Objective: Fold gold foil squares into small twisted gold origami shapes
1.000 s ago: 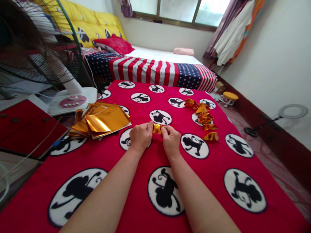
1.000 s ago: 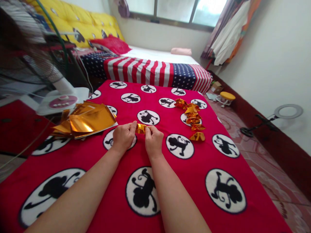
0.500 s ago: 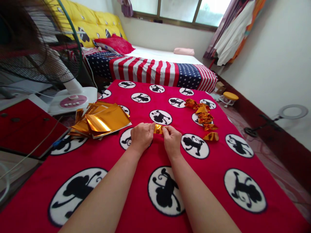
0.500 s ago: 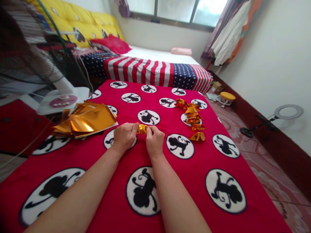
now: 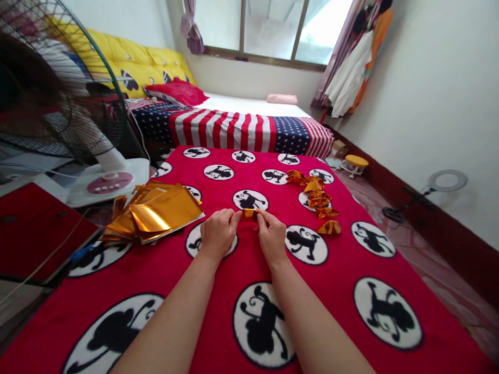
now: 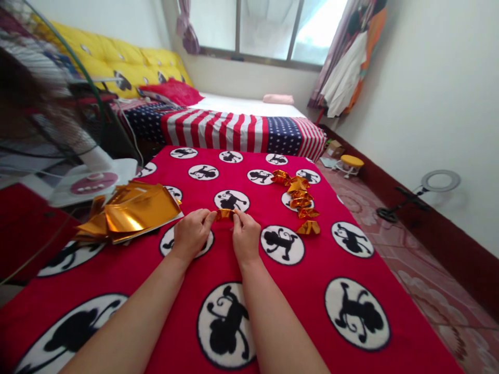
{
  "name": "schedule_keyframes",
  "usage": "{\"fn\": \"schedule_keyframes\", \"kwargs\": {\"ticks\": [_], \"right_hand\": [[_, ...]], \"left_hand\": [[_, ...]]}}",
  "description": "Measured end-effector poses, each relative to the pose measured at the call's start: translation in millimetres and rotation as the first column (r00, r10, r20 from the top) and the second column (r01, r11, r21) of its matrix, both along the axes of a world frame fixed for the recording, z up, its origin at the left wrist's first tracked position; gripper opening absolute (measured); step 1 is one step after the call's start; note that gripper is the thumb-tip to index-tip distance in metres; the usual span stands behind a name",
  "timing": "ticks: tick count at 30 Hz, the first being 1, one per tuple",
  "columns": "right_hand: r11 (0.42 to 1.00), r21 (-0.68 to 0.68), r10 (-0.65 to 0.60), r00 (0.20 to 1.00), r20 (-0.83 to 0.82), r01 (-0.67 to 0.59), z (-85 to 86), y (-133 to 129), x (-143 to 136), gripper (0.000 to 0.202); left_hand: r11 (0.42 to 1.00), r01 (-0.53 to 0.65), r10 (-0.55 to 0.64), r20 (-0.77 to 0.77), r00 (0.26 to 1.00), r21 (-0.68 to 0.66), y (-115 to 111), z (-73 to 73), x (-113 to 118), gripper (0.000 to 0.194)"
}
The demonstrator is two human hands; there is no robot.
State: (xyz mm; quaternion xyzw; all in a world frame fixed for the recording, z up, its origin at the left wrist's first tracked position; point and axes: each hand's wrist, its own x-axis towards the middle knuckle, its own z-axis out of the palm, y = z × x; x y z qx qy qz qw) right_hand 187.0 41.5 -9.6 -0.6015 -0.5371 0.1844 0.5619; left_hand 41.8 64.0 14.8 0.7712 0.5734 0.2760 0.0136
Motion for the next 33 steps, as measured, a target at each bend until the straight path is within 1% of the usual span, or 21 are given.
{"fn": "schedule_keyframes", "kwargs": {"ticks": [3, 5, 9, 11, 13, 20, 23, 26, 27, 28, 30, 33], "right_hand": [[0.999, -0.038, 0.016, 0.999, -0.042, -0.017, -3.4, 1.6, 1.8, 0.033], [0.999, -0.050, -0.005, 0.999, -0.032, 0.003, -4.2, 2.4, 3.9, 0.030], [0.993, 0.016, -0.116, 0.985, 0.128, 0.115, -2.1, 3.3, 8.9, 0.019], [0.989, 0.043, -0.149, 0.970, 0.190, 0.143, -0.1, 3.5, 10.5, 0.016], [0.987, 0.048, -0.158, 0.964, 0.212, 0.151, 1.5, 3.1, 10.9, 0.015], [0.986, -0.024, -0.159, 0.966, 0.205, 0.167, 1.8, 1.0, 7.6, 0.021], [0.987, -0.001, -0.158, 0.985, 0.073, 0.158, -0.2, 4.5, 11.5, 0.024], [0.983, -0.002, -0.182, 0.977, -0.113, 0.183, -1.0, 14.5, 26.0, 0.030], [0.976, 0.007, -0.213, 0.966, -0.145, 0.217, -0.6, 19.8, 33.7, 0.031], [0.971, 0.019, -0.234, 0.962, -0.143, 0.239, 0.1, 26.2, 42.7, 0.031], [0.952, 0.043, -0.297, 0.951, -0.084, 0.302, 2.6, 41.6, 63.2, 0.031], [0.924, 0.095, -0.379, 0.920, 0.097, 0.371, 8.0, 65.7, 93.3, 0.029]], "left_hand": [[1.000, 0.028, -0.028, -0.006, 1.000, -0.004, 0.3, -1.3, 0.5, 0.037], [0.999, 0.039, -0.039, -0.009, 0.999, -0.016, 0.6, -2.7, 0.9, 0.034], [0.998, 0.050, -0.050, -0.002, 0.999, -0.030, 1.0, -5.1, 1.4, 0.028], [0.999, 0.039, -0.039, -0.002, 0.999, -0.034, 1.0, -5.4, 1.7, 0.028], [0.999, 0.025, -0.025, -0.007, 1.000, -0.042, 1.1, -5.2, 2.0, 0.031], [0.998, 0.006, -0.005, 0.017, 1.000, -0.056, 1.7, -4.5, 2.8, 0.034], [0.997, 0.027, -0.022, 0.081, 0.996, -0.072, 0.8, -4.7, 2.2, 0.032], [0.995, 0.043, -0.033, 0.122, 0.992, -0.087, 0.0, -4.8, 1.8, 0.034], [0.995, 0.045, -0.033, 0.129, 0.991, -0.091, 0.0, -4.9, 1.8, 0.034], [0.994, 0.046, -0.033, 0.135, 0.990, -0.095, 0.1, -5.0, 1.9, 0.035], [0.993, 0.052, -0.037, 0.144, 0.989, -0.102, 0.7, -5.2, 2.1, 0.036], [0.993, 0.051, -0.036, 0.141, 0.989, -0.107, 1.8, -5.6, 2.2, 0.038]]}}
